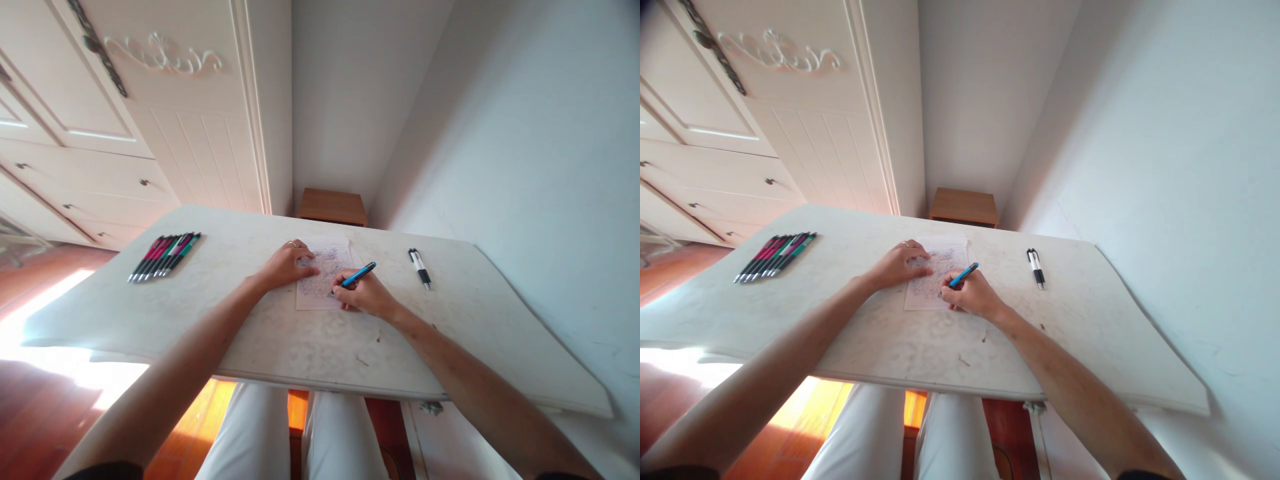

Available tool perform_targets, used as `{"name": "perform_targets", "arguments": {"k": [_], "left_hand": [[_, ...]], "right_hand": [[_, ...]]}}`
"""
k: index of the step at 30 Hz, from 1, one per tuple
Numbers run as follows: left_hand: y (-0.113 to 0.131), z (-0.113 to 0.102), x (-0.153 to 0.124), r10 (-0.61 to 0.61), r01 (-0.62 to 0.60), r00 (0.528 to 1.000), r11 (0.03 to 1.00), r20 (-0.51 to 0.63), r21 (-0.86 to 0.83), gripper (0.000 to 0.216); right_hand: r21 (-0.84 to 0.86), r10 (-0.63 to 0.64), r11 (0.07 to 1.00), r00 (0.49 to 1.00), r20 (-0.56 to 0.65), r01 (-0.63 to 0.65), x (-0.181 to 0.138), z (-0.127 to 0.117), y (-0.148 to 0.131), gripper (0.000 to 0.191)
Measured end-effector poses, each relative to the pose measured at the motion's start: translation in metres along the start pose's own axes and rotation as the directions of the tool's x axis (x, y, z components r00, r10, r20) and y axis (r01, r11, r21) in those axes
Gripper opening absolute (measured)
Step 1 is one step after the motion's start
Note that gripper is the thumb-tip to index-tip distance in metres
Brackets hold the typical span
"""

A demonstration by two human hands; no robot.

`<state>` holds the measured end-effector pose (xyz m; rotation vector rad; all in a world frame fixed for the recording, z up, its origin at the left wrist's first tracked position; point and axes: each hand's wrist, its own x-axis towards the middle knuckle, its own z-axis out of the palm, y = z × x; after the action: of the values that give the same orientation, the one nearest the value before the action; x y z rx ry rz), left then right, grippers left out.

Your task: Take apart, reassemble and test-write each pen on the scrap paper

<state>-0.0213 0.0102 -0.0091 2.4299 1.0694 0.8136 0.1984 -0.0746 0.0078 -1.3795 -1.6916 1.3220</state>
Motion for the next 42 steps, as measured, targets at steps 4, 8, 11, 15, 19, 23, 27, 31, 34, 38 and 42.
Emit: {"name": "perform_targets", "arguments": {"k": [4, 8, 11, 15, 19, 23, 27, 31, 34, 38, 42], "left_hand": [[-0.0021, 0.0017, 0.0001, 0.004, -0.004, 1.0, 1.0, -0.003, -0.005, 0.042], [-0.0037, 0.0023, -0.0004, -0.012, 0.012, 1.0, 1.0, 0.005, 0.002, 0.042], [-0.0036, 0.002, -0.0003, -0.02, 0.019, 1.0, 1.0, 0.012, 0.015, 0.043], [-0.0028, 0.0017, 0.0, -0.022, 0.022, 1.0, 1.0, 0.012, 0.004, 0.042], [-0.0033, 0.0021, -0.0002, -0.03, 0.03, 1.0, 1.0, 0.001, -0.007, 0.041], [-0.0031, 0.002, -0.0004, -0.033, 0.033, 0.999, 0.999, 0.004, -0.01, 0.041], [-0.0016, 0.001, -0.0004, -0.033, 0.033, 0.999, 0.999, 0.01, -0.006, 0.042], [-0.0016, 0.0006, -0.0004, -0.02, 0.02, 1.0, 1.0, 0.011, 0.005, 0.042], [-0.0025, 0.0008, -0.0006, -0.003, 0.003, 1.0, 1.0, 0.009, 0.002, 0.04], [-0.0023, 0.0007, -0.0005, -0.009, 0.008, 1.0, 1.0, 0.014, 0.006, 0.04], [-0.0008, 0.0001, -0.0004, -0.015, 0.015, 1.0, 1.0, 0.018, 0.016, 0.04]], "right_hand": [[-0.002, 0.0, 1.0, 1.0, 0.006, 0.0, -0.0006, -0.0001, -0.0013, 0.012], [-0.008, 0.003, 1.0, 1.0, 0.004, -0.003, -0.0003, 0.0003, -0.0001, 0.011], [-0.004, 0.006, 1.0, 1.0, -0.013, -0.006, 0.0, 0.0003, 0.0013, 0.012], [-0.009, -0.012, 1.0, 1.0, 0.0, 0.012, 0.0001, -0.0001, 0.0019, 0.01], [-0.018, -0.019, 1.0, 1.0, -0.015, 0.019, 0.0002, 0.0001, 0.0016, 0.009], [-0.029, -0.01, 1.0, 1.0, -0.016, 0.01, 0.0002, -0.0005, 0.0008, 0.007], [-0.013, 0.01, 1.0, 0.999, -0.045, -0.01, 0.002, -0.0017, 0.0014, 0.008], [0.021, 0.029, 0.999, 0.997, -0.066, -0.027, 0.0038, -0.0008, 0.0026, 0.01], [0.009, 0.024, 1.0, 0.998, -0.056, -0.023, 0.0031, 0.0008, 0.0019, 0.011], [-0.002, 0.014, 1.0, 0.999, -0.051, -0.014, 0.0019, 0.0016, 0.0015, 0.012], [-0.006, 0.008, 1.0, 0.999, -0.043, -0.009, 0.0022, 0.0013, 0.0036, 0.011]]}}
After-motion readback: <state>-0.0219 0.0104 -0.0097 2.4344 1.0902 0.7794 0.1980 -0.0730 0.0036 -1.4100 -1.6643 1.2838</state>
